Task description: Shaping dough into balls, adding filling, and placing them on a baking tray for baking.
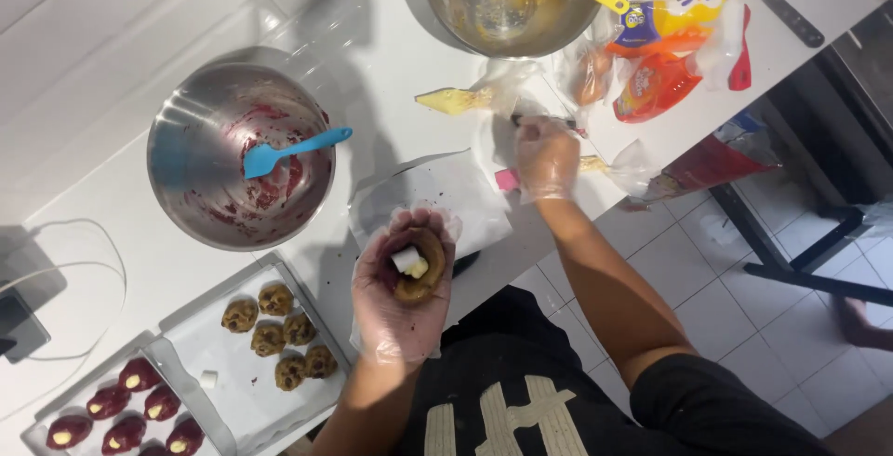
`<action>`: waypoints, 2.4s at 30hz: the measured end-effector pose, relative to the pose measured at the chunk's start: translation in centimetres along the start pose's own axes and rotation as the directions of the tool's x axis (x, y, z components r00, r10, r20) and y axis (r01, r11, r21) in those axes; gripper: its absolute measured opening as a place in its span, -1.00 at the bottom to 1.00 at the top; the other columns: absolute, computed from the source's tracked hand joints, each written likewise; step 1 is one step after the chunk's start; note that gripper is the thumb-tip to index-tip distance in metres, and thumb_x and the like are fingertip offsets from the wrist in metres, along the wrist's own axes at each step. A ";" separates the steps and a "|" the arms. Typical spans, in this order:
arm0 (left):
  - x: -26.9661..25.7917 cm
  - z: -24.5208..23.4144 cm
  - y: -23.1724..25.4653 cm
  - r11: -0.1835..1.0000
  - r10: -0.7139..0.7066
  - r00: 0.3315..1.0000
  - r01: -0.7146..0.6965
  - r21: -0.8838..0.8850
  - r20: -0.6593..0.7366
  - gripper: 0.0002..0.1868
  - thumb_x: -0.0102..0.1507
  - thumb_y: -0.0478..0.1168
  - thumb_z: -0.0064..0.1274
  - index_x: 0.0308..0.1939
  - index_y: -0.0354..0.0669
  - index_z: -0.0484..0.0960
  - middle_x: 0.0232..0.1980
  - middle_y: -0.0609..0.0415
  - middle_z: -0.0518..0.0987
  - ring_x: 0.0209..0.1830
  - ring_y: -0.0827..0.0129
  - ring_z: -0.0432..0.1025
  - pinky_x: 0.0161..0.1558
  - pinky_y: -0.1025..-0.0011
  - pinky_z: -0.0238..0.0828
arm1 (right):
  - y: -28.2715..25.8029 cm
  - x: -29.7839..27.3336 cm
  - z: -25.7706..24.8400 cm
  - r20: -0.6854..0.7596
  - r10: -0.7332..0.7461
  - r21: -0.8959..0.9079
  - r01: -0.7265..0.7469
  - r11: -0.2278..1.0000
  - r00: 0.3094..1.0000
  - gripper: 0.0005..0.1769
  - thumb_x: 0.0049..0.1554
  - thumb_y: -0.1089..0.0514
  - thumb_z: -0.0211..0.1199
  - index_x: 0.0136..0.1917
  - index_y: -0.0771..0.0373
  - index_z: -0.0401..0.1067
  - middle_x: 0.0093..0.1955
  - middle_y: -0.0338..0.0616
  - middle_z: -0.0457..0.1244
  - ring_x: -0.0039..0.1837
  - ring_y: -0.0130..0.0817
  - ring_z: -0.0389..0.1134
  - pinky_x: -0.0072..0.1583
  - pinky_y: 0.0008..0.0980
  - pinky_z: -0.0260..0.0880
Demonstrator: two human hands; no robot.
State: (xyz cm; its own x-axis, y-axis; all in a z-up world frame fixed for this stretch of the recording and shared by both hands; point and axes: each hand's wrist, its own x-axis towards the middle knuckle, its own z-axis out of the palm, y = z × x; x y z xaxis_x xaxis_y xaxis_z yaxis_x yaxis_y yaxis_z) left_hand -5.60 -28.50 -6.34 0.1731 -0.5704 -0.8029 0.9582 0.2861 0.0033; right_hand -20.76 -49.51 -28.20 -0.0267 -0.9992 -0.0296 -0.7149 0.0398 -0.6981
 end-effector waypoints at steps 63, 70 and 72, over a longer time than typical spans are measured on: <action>-12.5 -7.3 3.7 0.912 -0.389 0.771 0.245 0.330 0.503 -0.76 0.35 -0.29 -0.09 -0.17 -0.34 0.69 -0.02 -0.20 0.67 0.06 0.02 0.58 0.03 0.20 0.56 | -21.6 -31.2 -24.6 0.217 -0.867 -0.010 0.889 0.458 0.449 -0.78 0.27 0.07 0.18 0.12 0.12 0.54 0.02 -0.20 0.40 -0.08 -0.21 0.34 0.01 -0.22 0.28; -12.4 -6.9 3.7 0.878 -0.455 0.778 0.311 0.363 0.434 -0.79 0.33 -0.26 -0.05 -0.21 -0.27 0.69 -0.07 -0.12 0.70 -0.04 0.16 0.59 -0.07 0.36 0.51 | -23.4 -30.9 -25.8 0.442 -0.833 -0.103 0.942 0.320 0.331 -0.74 0.28 0.16 0.13 0.23 0.13 0.47 0.15 -0.20 0.35 -0.05 -0.15 0.31 -0.09 -0.17 0.17; -12.3 -7.0 3.7 0.882 -0.447 0.779 0.303 0.360 0.439 -0.76 0.36 -0.25 -0.09 -0.17 -0.30 0.68 -0.05 -0.16 0.69 -0.03 0.11 0.59 -0.13 0.35 0.54 | -24.0 -31.1 -25.7 0.414 -0.839 -0.103 0.934 0.341 0.352 -0.76 0.25 0.10 0.24 0.18 0.11 0.50 0.14 -0.21 0.36 -0.01 -0.19 0.37 -0.03 -0.19 0.24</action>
State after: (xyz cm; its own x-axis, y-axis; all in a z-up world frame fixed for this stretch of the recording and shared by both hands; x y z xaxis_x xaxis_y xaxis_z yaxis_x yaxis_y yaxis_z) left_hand -5.76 -15.04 -0.65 -0.1931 -0.9106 -0.3655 0.9800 -0.1973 -0.0262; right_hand -20.75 -19.47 7.87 0.8802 -0.3841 0.2789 -0.3409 -0.9204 -0.1916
